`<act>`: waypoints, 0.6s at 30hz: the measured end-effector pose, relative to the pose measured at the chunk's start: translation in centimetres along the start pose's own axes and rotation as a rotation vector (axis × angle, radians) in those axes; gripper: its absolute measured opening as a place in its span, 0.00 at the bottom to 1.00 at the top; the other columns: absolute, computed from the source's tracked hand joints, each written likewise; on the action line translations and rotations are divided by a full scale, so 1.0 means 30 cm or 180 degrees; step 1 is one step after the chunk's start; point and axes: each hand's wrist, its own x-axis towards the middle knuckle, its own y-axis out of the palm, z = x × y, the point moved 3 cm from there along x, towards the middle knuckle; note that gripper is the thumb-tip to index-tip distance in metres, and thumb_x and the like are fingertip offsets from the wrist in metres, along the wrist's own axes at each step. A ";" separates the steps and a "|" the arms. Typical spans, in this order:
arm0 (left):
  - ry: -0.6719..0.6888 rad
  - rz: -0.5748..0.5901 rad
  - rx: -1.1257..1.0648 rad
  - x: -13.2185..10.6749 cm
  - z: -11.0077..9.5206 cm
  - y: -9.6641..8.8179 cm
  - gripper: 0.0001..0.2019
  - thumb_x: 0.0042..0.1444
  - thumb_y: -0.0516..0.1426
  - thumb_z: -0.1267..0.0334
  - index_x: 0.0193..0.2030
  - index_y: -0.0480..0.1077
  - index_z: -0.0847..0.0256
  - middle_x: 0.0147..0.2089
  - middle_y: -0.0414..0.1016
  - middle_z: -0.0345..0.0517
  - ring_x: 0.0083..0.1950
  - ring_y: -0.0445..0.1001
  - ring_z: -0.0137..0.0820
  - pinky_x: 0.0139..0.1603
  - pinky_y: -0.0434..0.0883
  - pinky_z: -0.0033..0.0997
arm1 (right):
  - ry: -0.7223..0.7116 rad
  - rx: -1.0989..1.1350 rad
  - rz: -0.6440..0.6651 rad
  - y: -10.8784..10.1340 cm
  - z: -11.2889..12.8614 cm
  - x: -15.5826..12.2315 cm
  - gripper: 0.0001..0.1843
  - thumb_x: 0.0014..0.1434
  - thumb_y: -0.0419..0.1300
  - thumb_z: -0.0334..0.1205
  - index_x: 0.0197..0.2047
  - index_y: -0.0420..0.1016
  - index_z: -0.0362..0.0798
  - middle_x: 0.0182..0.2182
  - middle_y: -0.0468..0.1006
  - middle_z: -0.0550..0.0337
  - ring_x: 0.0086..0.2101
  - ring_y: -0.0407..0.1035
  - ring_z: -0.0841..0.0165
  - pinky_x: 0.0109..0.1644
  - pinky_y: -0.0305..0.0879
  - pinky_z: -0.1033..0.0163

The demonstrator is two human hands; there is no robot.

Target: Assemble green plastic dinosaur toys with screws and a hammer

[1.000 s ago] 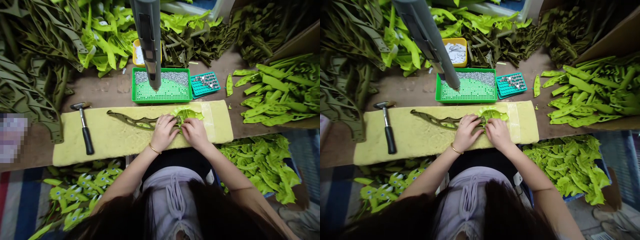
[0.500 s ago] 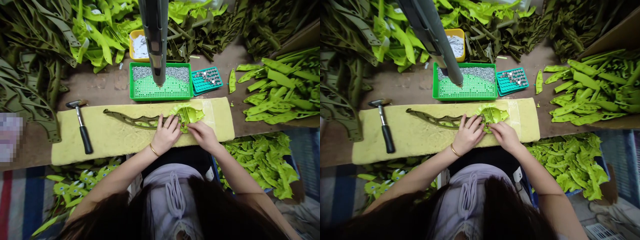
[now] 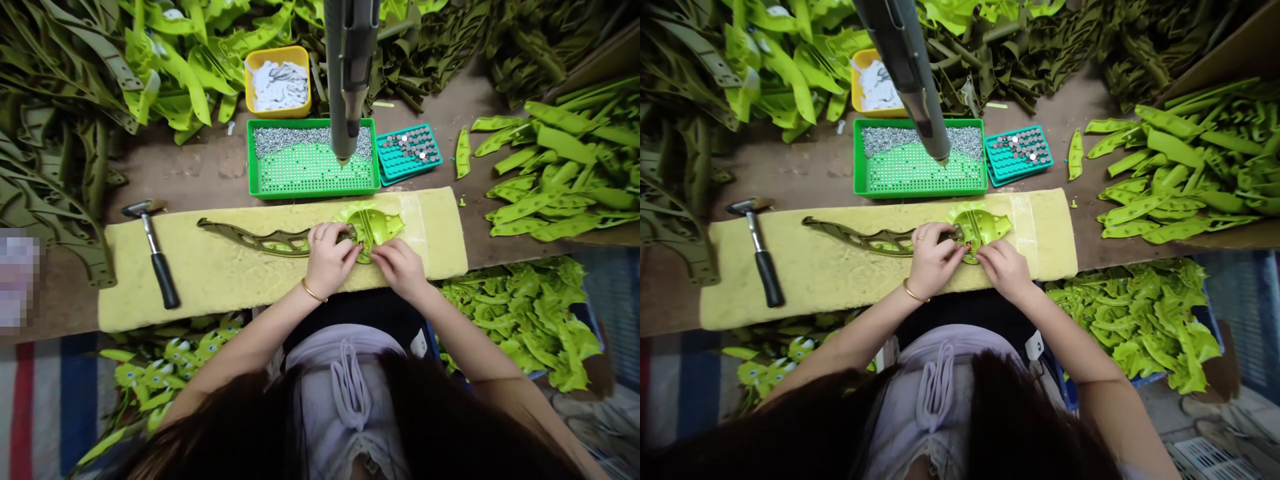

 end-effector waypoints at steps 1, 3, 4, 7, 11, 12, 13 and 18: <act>0.0004 0.0001 -0.0016 -0.001 0.005 0.000 0.11 0.58 0.58 0.58 0.26 0.73 0.59 0.44 0.74 0.49 0.49 0.68 0.38 0.53 0.63 0.45 | -0.0250 -0.0322 -0.0003 0.004 0.007 -0.006 0.08 0.62 0.56 0.40 0.38 0.76 0.49 0.32 0.79 0.55 0.34 0.72 0.67 0.38 0.69 0.62; 0.0086 0.0073 -0.0065 -0.002 0.014 -0.005 0.11 0.59 0.58 0.58 0.27 0.73 0.59 0.44 0.74 0.48 0.49 0.67 0.38 0.52 0.63 0.44 | -0.0550 -0.0742 -0.0006 0.011 0.014 -0.012 0.09 0.62 0.56 0.40 0.38 0.76 0.48 0.31 0.79 0.56 0.33 0.71 0.68 0.36 0.68 0.63; 0.0143 0.0155 -0.0102 -0.001 0.019 -0.007 0.11 0.59 0.58 0.59 0.28 0.74 0.58 0.44 0.74 0.48 0.49 0.67 0.38 0.52 0.63 0.43 | -0.0627 -0.0857 0.0022 0.015 0.014 -0.012 0.09 0.63 0.56 0.40 0.37 0.76 0.48 0.30 0.79 0.56 0.32 0.70 0.68 0.35 0.67 0.63; 0.0246 0.0447 -0.0210 0.006 0.028 -0.016 0.09 0.60 0.56 0.59 0.32 0.75 0.58 0.46 0.73 0.49 0.51 0.67 0.38 0.51 0.63 0.43 | -0.0618 -0.0957 0.0158 0.023 0.006 -0.009 0.11 0.63 0.55 0.41 0.37 0.77 0.48 0.30 0.79 0.56 0.31 0.70 0.68 0.35 0.66 0.63; 0.0057 0.0415 -0.0197 0.015 0.020 -0.018 0.10 0.60 0.57 0.58 0.31 0.74 0.59 0.45 0.72 0.50 0.50 0.67 0.39 0.51 0.63 0.44 | -0.0550 -0.0683 0.0261 0.022 -0.010 -0.009 0.11 0.63 0.55 0.41 0.39 0.78 0.49 0.31 0.79 0.55 0.33 0.71 0.68 0.37 0.67 0.62; -0.0006 0.0330 -0.0172 0.016 0.015 -0.015 0.11 0.59 0.58 0.57 0.29 0.74 0.59 0.44 0.72 0.50 0.49 0.67 0.38 0.51 0.63 0.44 | -0.0555 -0.0590 0.0270 0.020 -0.013 -0.009 0.11 0.63 0.55 0.41 0.40 0.78 0.49 0.32 0.79 0.55 0.33 0.71 0.68 0.37 0.68 0.63; -0.0060 0.0238 -0.0143 0.017 0.010 -0.011 0.11 0.59 0.58 0.57 0.28 0.73 0.60 0.43 0.72 0.49 0.48 0.67 0.38 0.50 0.63 0.43 | -0.0556 -0.0506 0.0276 0.017 -0.015 -0.008 0.10 0.63 0.55 0.40 0.40 0.78 0.49 0.32 0.79 0.55 0.33 0.71 0.68 0.38 0.68 0.63; -0.0172 0.0072 -0.0059 0.015 0.000 0.007 0.12 0.58 0.59 0.57 0.26 0.71 0.60 0.40 0.72 0.48 0.46 0.67 0.38 0.50 0.62 0.44 | -0.0685 -0.0345 0.0186 0.011 -0.016 -0.003 0.09 0.62 0.56 0.38 0.40 0.78 0.48 0.32 0.80 0.55 0.33 0.72 0.69 0.38 0.70 0.64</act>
